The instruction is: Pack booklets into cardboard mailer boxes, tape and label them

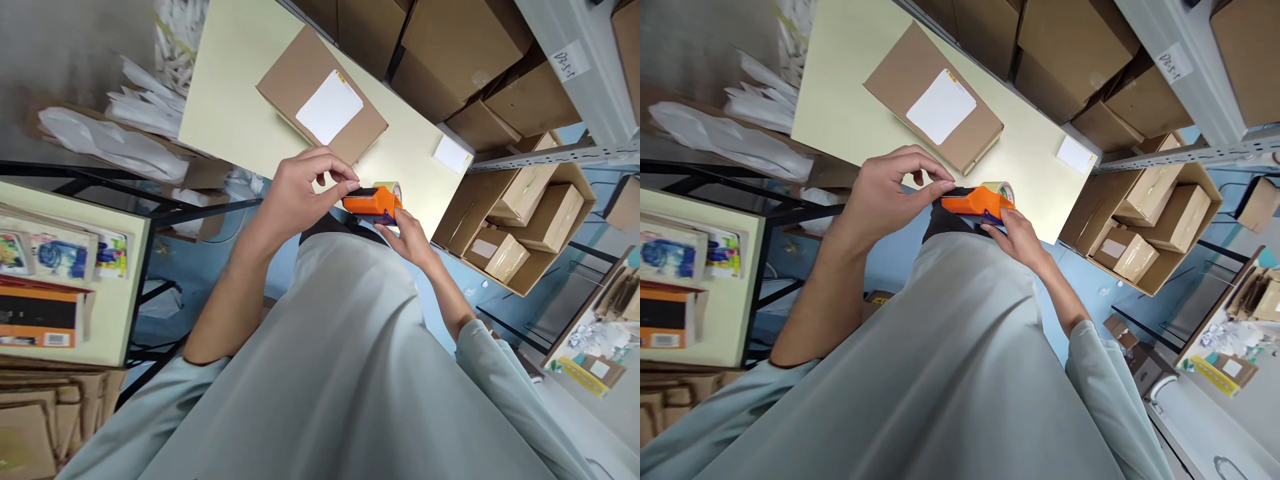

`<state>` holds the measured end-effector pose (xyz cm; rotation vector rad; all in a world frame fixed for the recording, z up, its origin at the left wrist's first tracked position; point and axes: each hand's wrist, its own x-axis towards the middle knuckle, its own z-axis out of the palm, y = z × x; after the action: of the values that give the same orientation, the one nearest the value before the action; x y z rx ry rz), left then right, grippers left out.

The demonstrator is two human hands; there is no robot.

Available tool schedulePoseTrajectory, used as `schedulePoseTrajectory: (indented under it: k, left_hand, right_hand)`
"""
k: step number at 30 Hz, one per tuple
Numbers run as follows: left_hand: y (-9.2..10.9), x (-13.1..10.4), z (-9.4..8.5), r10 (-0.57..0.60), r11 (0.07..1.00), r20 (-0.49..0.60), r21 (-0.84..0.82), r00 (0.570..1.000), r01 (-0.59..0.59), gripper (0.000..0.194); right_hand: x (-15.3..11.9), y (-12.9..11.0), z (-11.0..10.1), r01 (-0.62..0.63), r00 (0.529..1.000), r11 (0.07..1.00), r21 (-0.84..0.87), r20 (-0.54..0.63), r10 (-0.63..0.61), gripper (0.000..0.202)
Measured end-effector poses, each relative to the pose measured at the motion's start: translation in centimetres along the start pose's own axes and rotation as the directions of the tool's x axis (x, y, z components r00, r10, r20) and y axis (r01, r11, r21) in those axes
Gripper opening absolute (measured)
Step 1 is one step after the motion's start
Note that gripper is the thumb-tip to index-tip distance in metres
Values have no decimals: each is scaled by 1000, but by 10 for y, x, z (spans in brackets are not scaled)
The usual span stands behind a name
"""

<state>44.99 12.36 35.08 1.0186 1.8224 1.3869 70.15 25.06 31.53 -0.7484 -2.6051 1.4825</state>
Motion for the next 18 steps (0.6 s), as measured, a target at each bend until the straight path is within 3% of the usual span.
schedulePoseTrajectory:
  k: [6,9,13,16,18]
  left_hand:
    - [-8,-8,6,86,990,-8,112,996,-85,19]
    - [-35,-16,0,75,990,-104,126,992,-61,22]
    - [-114,-28,-2,-78,996,-303,6,950,84,26]
    - [-183,-30,16,-254,963,-327,-171,910,208,31]
    - [-218,-28,32,-347,925,-325,-272,880,264,34]
  right_hand:
    - [-3,15,5,-1,999,999,-54,46,3,53]
    - [-17,41,2,-21,993,992,-123,111,35,55]
    - [-37,91,4,-87,979,972,-218,160,124,57]
    - [-33,121,18,-149,968,939,-310,149,203,60]
    - [-21,132,32,-191,958,906,-379,129,256,62]
